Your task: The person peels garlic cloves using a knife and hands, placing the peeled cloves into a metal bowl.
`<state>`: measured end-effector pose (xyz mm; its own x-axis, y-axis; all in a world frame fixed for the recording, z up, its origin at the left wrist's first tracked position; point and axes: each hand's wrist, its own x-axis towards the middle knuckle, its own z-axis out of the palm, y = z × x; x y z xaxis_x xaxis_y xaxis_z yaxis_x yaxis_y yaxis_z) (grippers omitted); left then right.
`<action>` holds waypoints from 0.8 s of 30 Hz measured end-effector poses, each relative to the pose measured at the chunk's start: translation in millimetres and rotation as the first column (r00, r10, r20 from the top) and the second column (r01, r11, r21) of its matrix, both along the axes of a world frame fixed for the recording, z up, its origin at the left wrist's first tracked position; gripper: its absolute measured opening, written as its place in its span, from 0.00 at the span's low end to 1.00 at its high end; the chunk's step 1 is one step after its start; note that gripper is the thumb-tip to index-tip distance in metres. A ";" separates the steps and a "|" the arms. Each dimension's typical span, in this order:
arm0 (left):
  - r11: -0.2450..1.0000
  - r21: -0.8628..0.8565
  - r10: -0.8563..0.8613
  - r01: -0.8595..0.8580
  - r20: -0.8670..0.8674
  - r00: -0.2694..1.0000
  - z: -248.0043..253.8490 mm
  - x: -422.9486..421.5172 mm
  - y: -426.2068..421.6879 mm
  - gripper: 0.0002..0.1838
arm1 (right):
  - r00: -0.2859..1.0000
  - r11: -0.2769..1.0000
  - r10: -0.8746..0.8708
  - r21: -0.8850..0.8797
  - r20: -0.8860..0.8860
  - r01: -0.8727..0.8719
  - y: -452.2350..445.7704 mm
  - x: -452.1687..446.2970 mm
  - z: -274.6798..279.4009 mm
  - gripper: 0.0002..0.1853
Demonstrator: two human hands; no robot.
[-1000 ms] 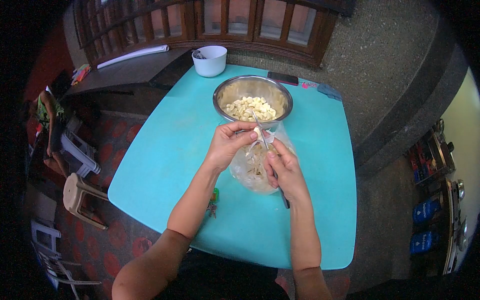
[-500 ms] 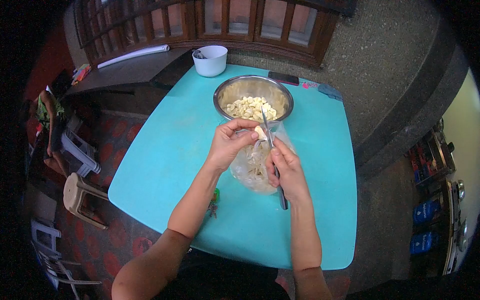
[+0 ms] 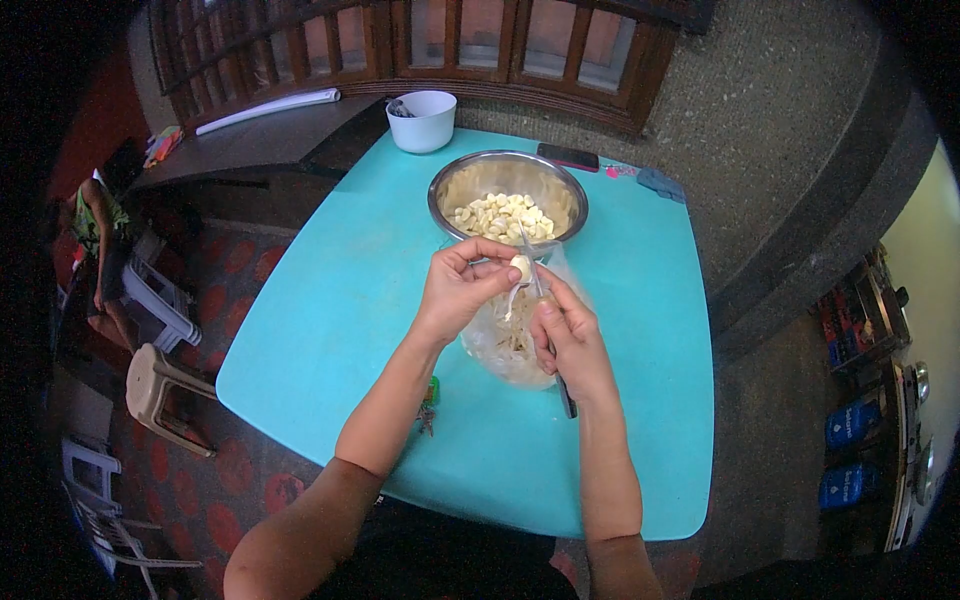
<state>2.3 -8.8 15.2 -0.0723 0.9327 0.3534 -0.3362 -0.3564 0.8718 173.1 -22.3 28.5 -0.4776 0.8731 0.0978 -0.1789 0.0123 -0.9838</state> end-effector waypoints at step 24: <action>0.973 0.228 0.071 -0.046 -0.102 0.992 1.4 1.7 -0.6 0.08 | 0.945 0.976 0.130 -0.129 -0.300 -0.175 0.3 1.8 0.5 0.22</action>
<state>4.0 -9.4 16.6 -0.0739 0.8236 0.5623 -0.2168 -0.5636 0.7971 174.9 -22.0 29.0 -0.5772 0.8072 0.1234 -0.4430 -0.1825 -0.8777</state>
